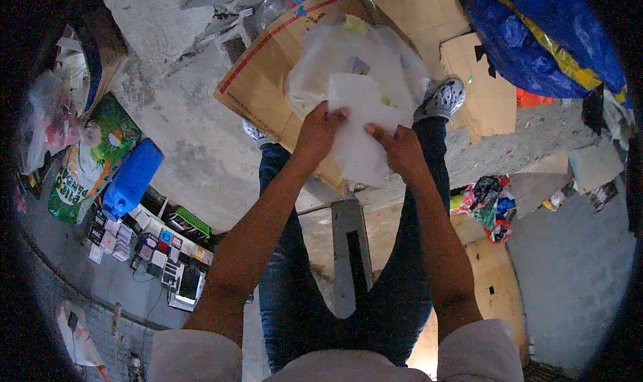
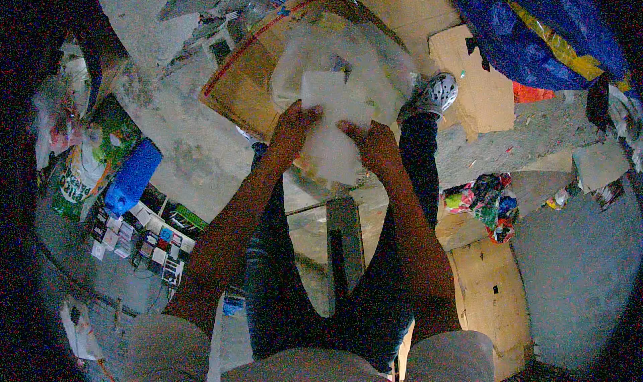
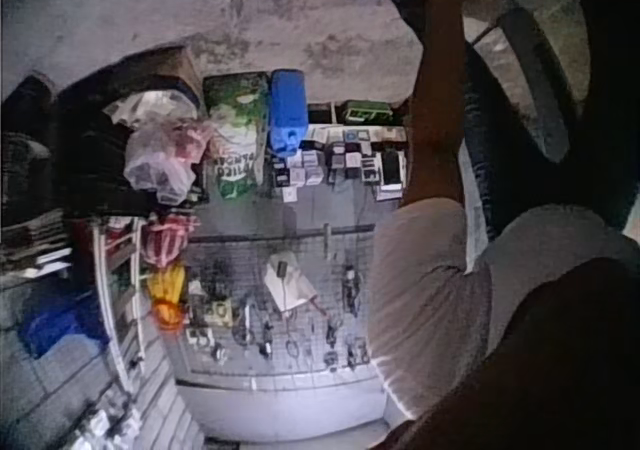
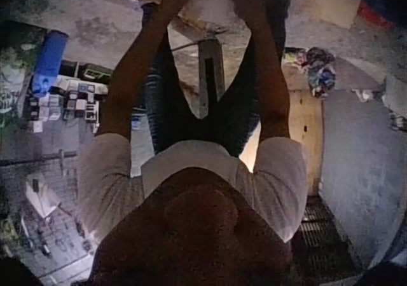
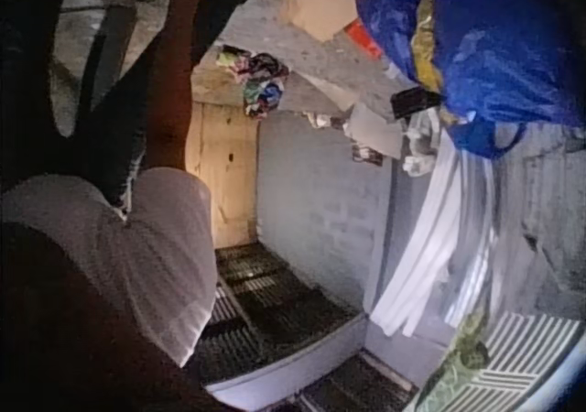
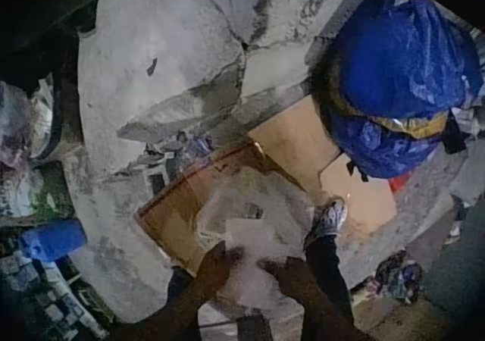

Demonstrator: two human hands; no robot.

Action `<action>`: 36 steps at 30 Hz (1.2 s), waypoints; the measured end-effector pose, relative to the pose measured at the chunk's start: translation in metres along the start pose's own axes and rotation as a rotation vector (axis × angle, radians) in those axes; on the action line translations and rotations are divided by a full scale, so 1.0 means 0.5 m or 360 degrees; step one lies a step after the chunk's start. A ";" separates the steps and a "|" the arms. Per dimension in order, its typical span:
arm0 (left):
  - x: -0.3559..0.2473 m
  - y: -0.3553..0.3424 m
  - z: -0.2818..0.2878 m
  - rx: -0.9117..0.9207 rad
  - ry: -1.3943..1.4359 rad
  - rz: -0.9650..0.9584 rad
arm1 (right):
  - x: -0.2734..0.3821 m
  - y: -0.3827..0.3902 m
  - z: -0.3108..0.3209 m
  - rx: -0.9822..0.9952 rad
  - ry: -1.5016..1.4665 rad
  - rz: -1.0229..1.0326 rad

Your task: The person sorts various small items from a clear plastic bag into a larger blue bag. They handle plastic bags, papers, and small packaged goods one by one, transferring them between containers in a cluttered room.

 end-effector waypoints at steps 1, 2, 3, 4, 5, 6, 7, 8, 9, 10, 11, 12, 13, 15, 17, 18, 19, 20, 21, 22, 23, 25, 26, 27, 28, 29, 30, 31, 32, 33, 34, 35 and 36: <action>-0.002 0.003 0.009 -0.0099 -0.0108 0.0043 | -0.016 -0.003 -0.003 -0.0048 -0.0069 -0.0022; -0.006 0.006 0.020 -0.0196 -0.0217 0.0085 | -0.032 -0.004 -0.004 -0.0103 -0.0162 -0.0026; 0.014 0.009 0.035 -0.0226 -0.0026 0.0070 | -0.046 -0.005 -0.011 -0.0145 -0.0255 -0.0015; 0.050 0.007 0.058 -0.0260 0.0167 0.0048 | -0.065 -0.005 -0.010 -0.0194 -0.0367 0.0021; 0.080 0.008 0.086 -0.0274 0.0125 -0.0035 | -0.070 -0.008 -0.010 -0.0245 -0.0572 0.0026; 0.109 0.011 0.115 -0.0292 0.0082 -0.0119 | -0.072 -0.010 -0.010 -0.0301 -0.0777 0.0040; 0.106 0.016 0.138 -0.0271 -0.0204 -0.0268 | -0.071 -0.015 -0.010 -0.0376 -0.1076 0.0018; 0.113 0.024 0.150 -0.0282 -0.0305 -0.0354 | -0.076 -0.015 -0.010 -0.0364 -0.1237 -0.0007; 0.101 0.033 0.153 -0.0290 -0.0406 -0.0440 | -0.090 -0.015 -0.012 -0.0364 -0.1400 -0.0038; 0.082 0.043 0.155 -0.0296 -0.0508 -0.0529 | -0.112 -0.009 -0.007 -0.0284 -0.1425 -0.0072; 0.086 0.042 0.151 -0.0176 -0.0047 -0.0376 | -0.133 -0.004 -0.012 -0.0244 -0.1555 -0.0143; 0.084 0.044 0.147 -0.0065 0.0411 -0.0210 | -0.131 0.003 -0.014 -0.0197 -0.1684 -0.0217; 0.068 0.052 0.140 0.0041 0.0491 -0.0031 | -0.068 0.017 -0.004 -0.0163 -0.1908 -0.0340; 0.018 0.058 0.099 0.0242 0.0506 0.0121 | -0.051 0.028 -0.005 -0.0176 -0.2092 -0.0431; 0.013 0.063 0.050 0.0318 0.0272 -0.0092 | -0.099 0.019 -0.027 -0.0191 -0.1994 -0.0393; 0.005 0.072 0.028 0.0299 0.0055 -0.0140 | -0.111 0.016 -0.034 -0.0187 -0.1943 -0.0389; -0.003 0.083 0.006 0.0267 -0.0158 -0.0185 | -0.102 0.019 -0.039 -0.0157 -0.1878 -0.0404; -0.045 0.098 -0.011 0.0224 -0.0413 -0.0090 | -0.092 0.023 -0.040 -0.0141 -0.1818 -0.0419; -0.069 0.112 -0.015 0.0169 -0.0665 0.0003 | -0.068 0.025 -0.036 -0.0164 -0.1889 -0.0362; -0.066 0.120 -0.015 0.0169 -0.0669 -0.0002 | -0.039 0.029 -0.031 -0.0179 -0.1957 -0.0302; -0.060 0.126 -0.014 0.0169 -0.0673 -0.0006 | -0.021 0.029 -0.027 -0.0193 -0.2024 -0.0242; -0.061 0.142 -0.027 0.0204 -0.0744 -0.0116 | -0.057 0.011 -0.042 -0.0324 -0.2458 -0.0027; -0.063 0.154 -0.038 0.0227 -0.0803 -0.0213 | -0.084 0.004 -0.047 -0.0394 -0.2672 0.0086; -0.066 0.170 -0.044 0.0238 -0.0853 -0.0295 | -0.070 -0.002 -0.047 -0.0251 -0.2907 0.0271; -0.068 0.187 -0.050 0.0259 -0.0906 -0.0358 | -0.057 -0.004 -0.045 -0.0102 -0.3134 0.0464; -0.072 0.204 -0.054 0.0280 -0.0960 -0.0422 | -0.044 -0.005 -0.040 0.0053 -0.3352 0.0665; -0.079 0.217 -0.059 0.0307 -0.1014 -0.0492 | -0.038 -0.007 -0.040 0.0306 -0.3387 0.0699; -0.085 0.227 -0.061 0.0323 -0.1080 -0.0597 | -0.034 -0.007 -0.037 0.0561 -0.3411 0.0731; -0.090 0.237 -0.061 0.0340 -0.1144 -0.0704 | -0.049 -0.001 -0.039 0.0463 -0.3380 0.0542; -0.090 0.249 -0.059 0.0349 -0.1203 -0.0804 | -0.043 0.007 -0.038 0.0380 -0.3340 0.0343; -0.088 0.257 -0.053 0.0321 -0.1161 -0.0755 | -0.024 0.011 -0.028 0.0341 -0.3323 0.0477; -0.086 0.267 -0.045 0.0294 -0.1119 -0.0705 | -0.007 0.014 -0.020 0.0302 -0.3303 0.0610; -0.084 0.271 -0.036 0.0263 -0.1079 -0.0659 | -0.001 0.017 -0.011 0.0267 -0.3276 0.0749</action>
Point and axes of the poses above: each hand's wrist, its own y-axis away from the middle knuckle, its own z-axis out of the back of the hand, x = y × z, the point moved 5 cm from there along -y, towards the middle knuckle, and after that the axes turned 11 degrees about x, right-handed, at the moved point
